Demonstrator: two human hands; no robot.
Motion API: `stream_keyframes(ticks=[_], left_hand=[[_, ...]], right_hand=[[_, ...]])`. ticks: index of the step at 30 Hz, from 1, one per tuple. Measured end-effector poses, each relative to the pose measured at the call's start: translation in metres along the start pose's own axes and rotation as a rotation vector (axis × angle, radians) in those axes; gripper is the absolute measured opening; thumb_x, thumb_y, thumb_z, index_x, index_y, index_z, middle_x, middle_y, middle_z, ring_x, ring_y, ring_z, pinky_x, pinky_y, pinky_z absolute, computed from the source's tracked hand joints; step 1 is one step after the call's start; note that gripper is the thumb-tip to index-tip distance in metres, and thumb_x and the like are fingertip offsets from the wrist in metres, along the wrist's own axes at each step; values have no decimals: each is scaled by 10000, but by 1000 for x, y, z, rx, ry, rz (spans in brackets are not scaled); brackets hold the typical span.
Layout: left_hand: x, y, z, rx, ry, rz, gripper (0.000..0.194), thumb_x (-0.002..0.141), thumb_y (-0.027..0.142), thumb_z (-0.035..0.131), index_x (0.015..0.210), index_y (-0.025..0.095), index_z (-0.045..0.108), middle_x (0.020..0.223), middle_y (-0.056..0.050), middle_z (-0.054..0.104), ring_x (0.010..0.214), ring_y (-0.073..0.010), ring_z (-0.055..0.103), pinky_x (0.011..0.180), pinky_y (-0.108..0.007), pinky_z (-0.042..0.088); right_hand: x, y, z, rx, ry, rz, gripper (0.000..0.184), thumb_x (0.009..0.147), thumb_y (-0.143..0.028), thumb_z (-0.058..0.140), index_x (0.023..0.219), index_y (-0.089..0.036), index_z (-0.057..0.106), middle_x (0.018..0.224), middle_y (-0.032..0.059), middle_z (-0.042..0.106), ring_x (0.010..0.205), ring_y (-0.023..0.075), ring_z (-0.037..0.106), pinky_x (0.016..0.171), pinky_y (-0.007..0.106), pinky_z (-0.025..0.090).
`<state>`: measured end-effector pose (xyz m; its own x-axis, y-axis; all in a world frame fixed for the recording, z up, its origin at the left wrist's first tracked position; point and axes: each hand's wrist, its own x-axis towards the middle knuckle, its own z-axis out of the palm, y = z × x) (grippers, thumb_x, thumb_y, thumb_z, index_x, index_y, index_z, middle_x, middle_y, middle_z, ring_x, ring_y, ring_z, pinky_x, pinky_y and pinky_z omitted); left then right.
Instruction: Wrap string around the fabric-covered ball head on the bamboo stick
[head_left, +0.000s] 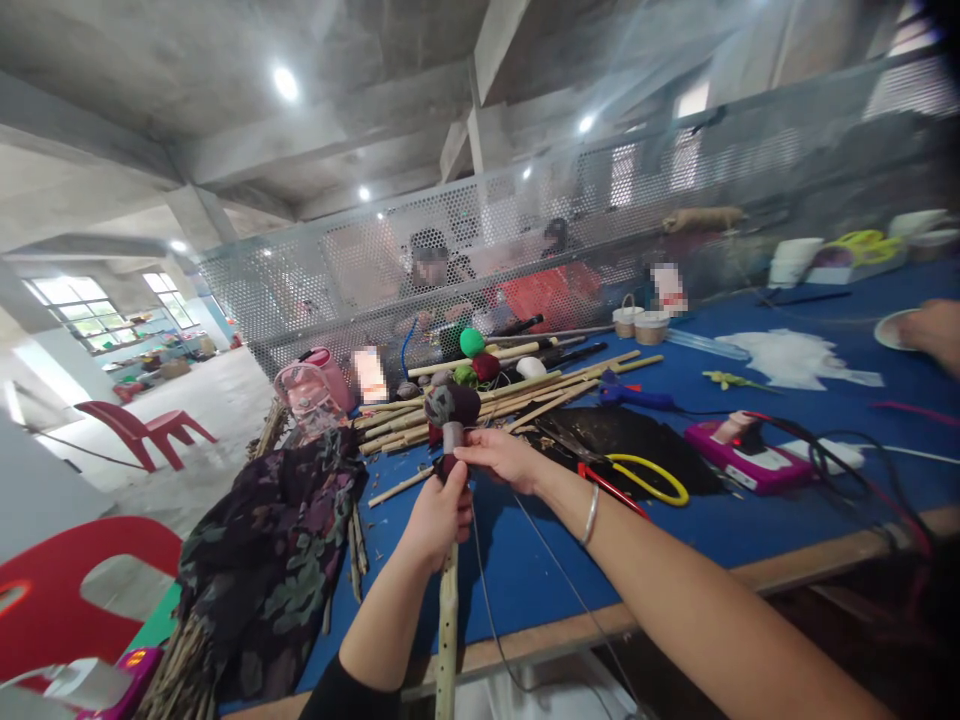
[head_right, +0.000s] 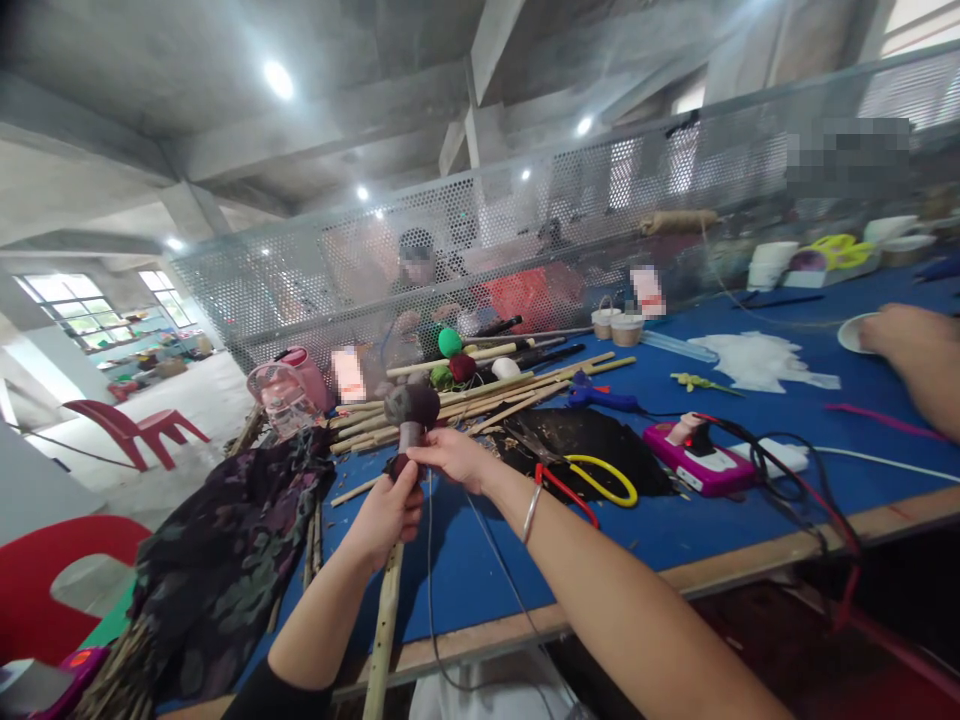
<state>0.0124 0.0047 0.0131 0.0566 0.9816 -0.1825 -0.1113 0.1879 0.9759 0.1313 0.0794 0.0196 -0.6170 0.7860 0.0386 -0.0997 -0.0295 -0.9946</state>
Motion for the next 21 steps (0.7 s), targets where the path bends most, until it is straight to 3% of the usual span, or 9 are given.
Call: stream_keyframes(ticks=[5, 12, 21], left_hand=[[-1, 2, -7, -45, 67, 25, 462, 676, 600, 545, 691, 216, 288, 518, 105, 247, 364, -25, 220, 335, -131, 175], [-3, 3, -5, -82, 3, 56, 458, 679, 593, 551, 697, 217, 291, 511, 110, 227, 357, -23, 211, 333, -128, 172], [-3, 0, -8, -82, 27, 64, 483, 678, 617, 537, 675, 212, 274, 507, 108, 225, 357, -16, 208, 325, -124, 176]], right_hand=[[1, 1, 4, 50, 45, -47, 299, 636, -372, 673, 642, -167, 455, 403, -112, 327, 294, 16, 201, 300, 186, 104], [-3, -6, 5, 124, 63, -58, 348, 589, -380, 716, 625, -168, 442, 373, -118, 323, 286, 14, 192, 295, 177, 94], [-5, -4, 5, 129, -59, -6, 298, 602, -325, 704, 630, -162, 456, 383, -113, 339, 298, 12, 188, 298, 167, 103]])
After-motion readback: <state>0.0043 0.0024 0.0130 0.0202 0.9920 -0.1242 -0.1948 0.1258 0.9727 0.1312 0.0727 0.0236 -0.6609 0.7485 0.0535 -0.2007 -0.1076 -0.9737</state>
